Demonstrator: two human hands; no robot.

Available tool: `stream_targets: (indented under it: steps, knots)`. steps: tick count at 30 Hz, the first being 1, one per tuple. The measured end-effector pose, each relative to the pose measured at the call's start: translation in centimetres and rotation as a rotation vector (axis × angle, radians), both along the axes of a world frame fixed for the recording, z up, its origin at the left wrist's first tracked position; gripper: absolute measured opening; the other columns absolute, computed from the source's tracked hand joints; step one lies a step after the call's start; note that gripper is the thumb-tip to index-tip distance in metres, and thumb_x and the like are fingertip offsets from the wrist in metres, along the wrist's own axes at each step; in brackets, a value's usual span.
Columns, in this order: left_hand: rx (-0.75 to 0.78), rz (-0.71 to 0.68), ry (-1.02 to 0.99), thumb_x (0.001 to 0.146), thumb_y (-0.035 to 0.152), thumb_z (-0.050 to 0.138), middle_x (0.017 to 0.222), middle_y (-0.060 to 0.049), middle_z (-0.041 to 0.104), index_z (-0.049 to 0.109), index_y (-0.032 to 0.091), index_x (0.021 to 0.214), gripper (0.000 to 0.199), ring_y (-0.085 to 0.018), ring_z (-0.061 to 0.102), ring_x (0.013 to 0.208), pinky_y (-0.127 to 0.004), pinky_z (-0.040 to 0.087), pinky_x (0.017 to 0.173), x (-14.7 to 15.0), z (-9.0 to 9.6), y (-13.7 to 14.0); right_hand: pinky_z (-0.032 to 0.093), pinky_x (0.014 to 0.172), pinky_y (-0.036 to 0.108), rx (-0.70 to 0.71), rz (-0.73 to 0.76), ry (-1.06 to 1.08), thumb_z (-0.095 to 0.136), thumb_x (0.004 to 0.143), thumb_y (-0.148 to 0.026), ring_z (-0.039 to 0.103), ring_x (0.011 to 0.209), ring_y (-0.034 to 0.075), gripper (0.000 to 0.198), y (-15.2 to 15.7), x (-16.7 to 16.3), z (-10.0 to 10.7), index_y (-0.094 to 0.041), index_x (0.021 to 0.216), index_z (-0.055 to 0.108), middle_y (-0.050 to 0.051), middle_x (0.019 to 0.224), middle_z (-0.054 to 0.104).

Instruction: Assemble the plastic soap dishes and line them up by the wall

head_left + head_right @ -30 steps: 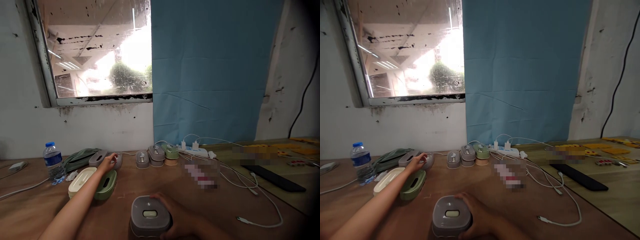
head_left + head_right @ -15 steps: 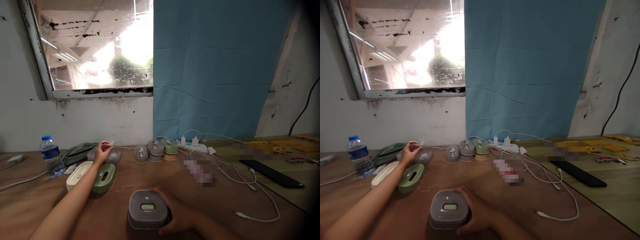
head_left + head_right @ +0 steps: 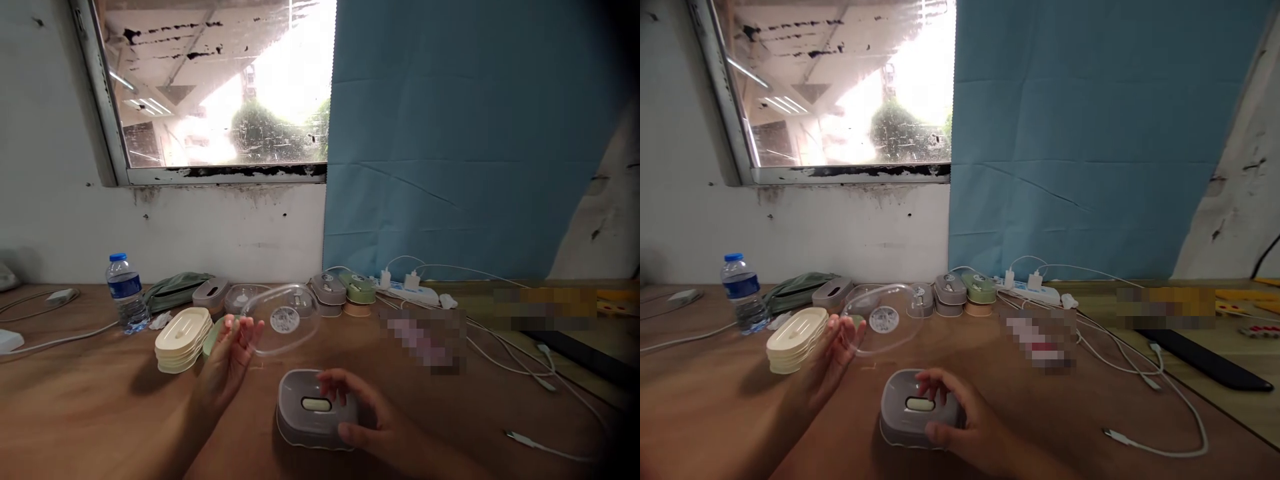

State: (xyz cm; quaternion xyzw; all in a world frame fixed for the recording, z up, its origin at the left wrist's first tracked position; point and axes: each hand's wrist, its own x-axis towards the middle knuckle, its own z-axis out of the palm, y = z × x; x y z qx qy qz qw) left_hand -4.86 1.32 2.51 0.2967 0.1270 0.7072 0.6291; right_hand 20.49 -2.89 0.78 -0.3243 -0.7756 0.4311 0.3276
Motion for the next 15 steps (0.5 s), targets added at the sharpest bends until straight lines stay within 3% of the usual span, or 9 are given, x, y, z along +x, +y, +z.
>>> stream_targets:
  steps: [5,8,12,15]
  knots:
    - [0.103,-0.091,0.138,0.072,0.018,0.065,0.079,0.007,0.062,0.047,0.022,0.078,0.019,-0.011,0.062,0.084,-0.038,0.040,0.097,1.8,-2.2,-1.8,0.039,0.079,0.038,-0.240,0.022,0.082,0.051,0.073,-0.059,0.051,0.094,0.025,0.061,-0.1,-0.8,-0.3,-0.023,0.122,0.044,0.009,0.110,0.054]
    - [0.237,-0.103,0.345,0.072,0.015,0.064,0.074,0.006,0.062,0.044,0.019,0.072,0.020,-0.012,0.063,0.082,-0.039,0.040,0.095,2.9,-2.6,-2.9,0.039,0.083,0.040,-0.343,0.117,0.207,0.057,0.067,-0.061,0.049,0.101,0.028,0.072,0.4,-0.9,-0.5,-0.021,0.125,0.040,0.012,0.116,0.050]
    - [0.504,-0.045,0.824,0.073,0.010,0.060,0.075,0.001,0.065,0.049,0.016,0.067,0.014,-0.016,0.063,0.084,-0.042,0.035,0.098,3.7,-2.8,-4.7,0.031,0.095,0.041,-0.383,0.208,0.389,0.067,0.058,-0.058,0.040,0.115,0.029,0.082,0.5,-1.1,-0.6,-0.021,0.125,0.037,0.013,0.124,0.044]
    - [0.777,-0.042,1.018,0.077,0.006,0.052,0.079,-0.002,0.068,0.052,0.017,0.067,0.014,-0.016,0.063,0.086,-0.039,0.037,0.098,4.3,-2.7,-5.6,0.029,0.096,0.043,-0.415,0.184,0.429,0.071,0.057,-0.054,0.040,0.117,0.028,0.086,0.0,-1.2,-1.0,-0.026,0.127,0.030,0.012,0.127,0.042]
